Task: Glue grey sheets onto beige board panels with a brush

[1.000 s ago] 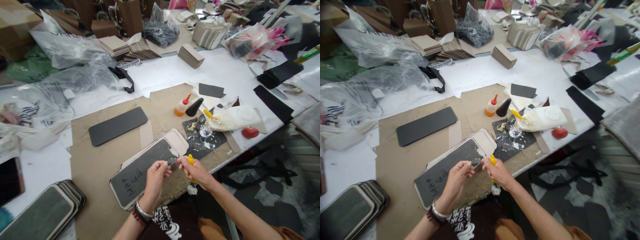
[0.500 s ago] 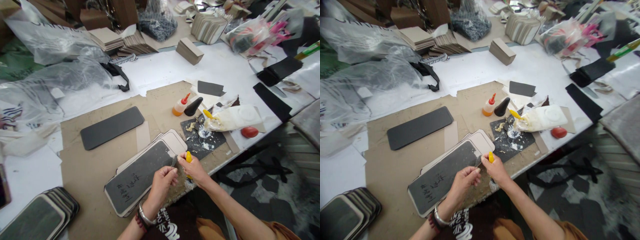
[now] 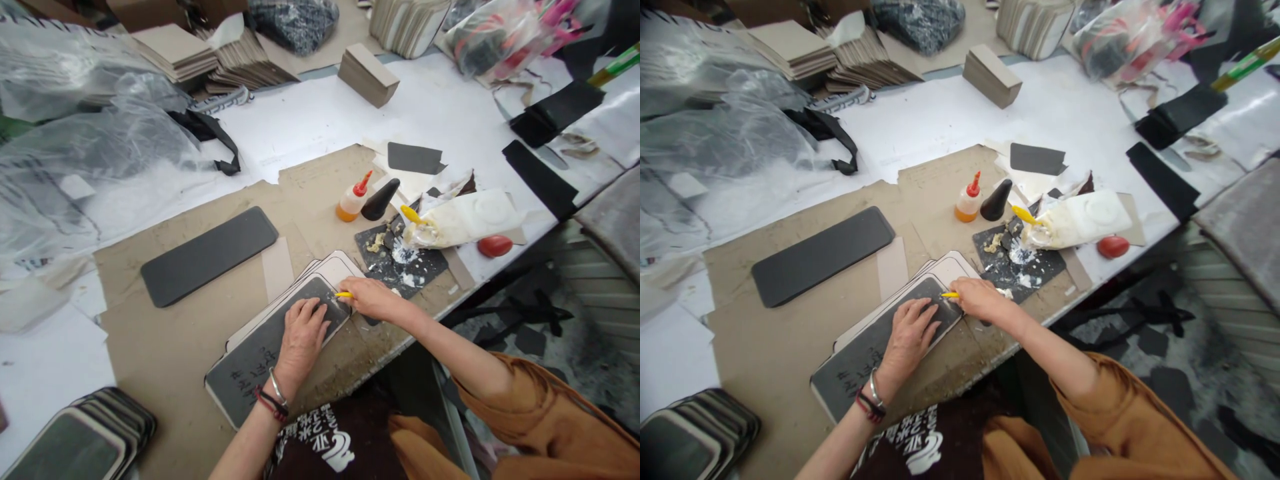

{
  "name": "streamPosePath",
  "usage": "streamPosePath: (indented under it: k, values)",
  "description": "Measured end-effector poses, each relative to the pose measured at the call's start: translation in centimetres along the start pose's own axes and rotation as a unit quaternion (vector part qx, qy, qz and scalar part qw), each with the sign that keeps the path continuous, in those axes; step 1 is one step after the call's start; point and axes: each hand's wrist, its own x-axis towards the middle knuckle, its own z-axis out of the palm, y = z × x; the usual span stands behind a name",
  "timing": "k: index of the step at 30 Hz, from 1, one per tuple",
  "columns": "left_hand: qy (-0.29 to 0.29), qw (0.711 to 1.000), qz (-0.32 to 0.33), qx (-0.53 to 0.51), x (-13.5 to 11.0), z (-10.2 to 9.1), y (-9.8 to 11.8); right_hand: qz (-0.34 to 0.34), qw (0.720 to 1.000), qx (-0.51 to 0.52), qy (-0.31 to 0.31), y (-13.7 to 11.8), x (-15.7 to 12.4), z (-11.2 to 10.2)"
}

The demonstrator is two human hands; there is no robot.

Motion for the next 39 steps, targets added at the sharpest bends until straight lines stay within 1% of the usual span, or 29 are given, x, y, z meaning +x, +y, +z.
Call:
streamPosePath:
  k: [5,8,11,17,21,23,30,32,35,39]
  values:
    - [-0.024,1.0,0.006,-0.005,0.0,0.0,-0.1,0.003,1.0,-0.028,-0.003,-0.5,0.2,0.0]
    - [-0.026,1.0,0.007,-0.008,0.1,0.1,-0.3,0.011,0.998,-0.05,-0.023,-0.8,0.1,-0.3]
    - [-0.03,0.999,0.011,-0.004,0.0,0.2,-0.4,0.003,0.997,-0.072,-0.036,-1.1,0.2,-0.7]
    - [-0.038,0.999,0.02,0.022,-0.2,0.5,-0.5,0.001,0.995,-0.094,-0.028,-1.4,0.4,-0.6]
    - [-0.036,0.998,0.033,0.038,-0.2,0.5,-0.5,0.011,0.996,-0.082,-0.019,-1.2,0.4,-0.2]
    - [-0.036,0.998,0.036,0.046,-0.2,0.5,-0.4,0.023,0.997,-0.068,-0.024,-1.0,0.4,0.0]
    - [-0.038,0.996,0.041,0.076,-0.4,0.7,-0.3,0.056,0.998,0.011,-0.033,-0.1,0.3,0.1]
    - [-0.035,0.996,0.041,0.077,-0.4,0.8,-0.3,0.059,0.998,0.026,-0.017,0.1,-0.2,0.1]
    - [-0.029,0.995,0.042,0.084,-0.5,0.9,-0.3,0.053,0.997,0.042,0.035,0.3,-1.4,0.6]
    - [-0.036,0.992,0.05,0.108,-0.6,1.0,-0.2,0.036,0.992,0.081,0.093,0.4,-3.2,2.6]
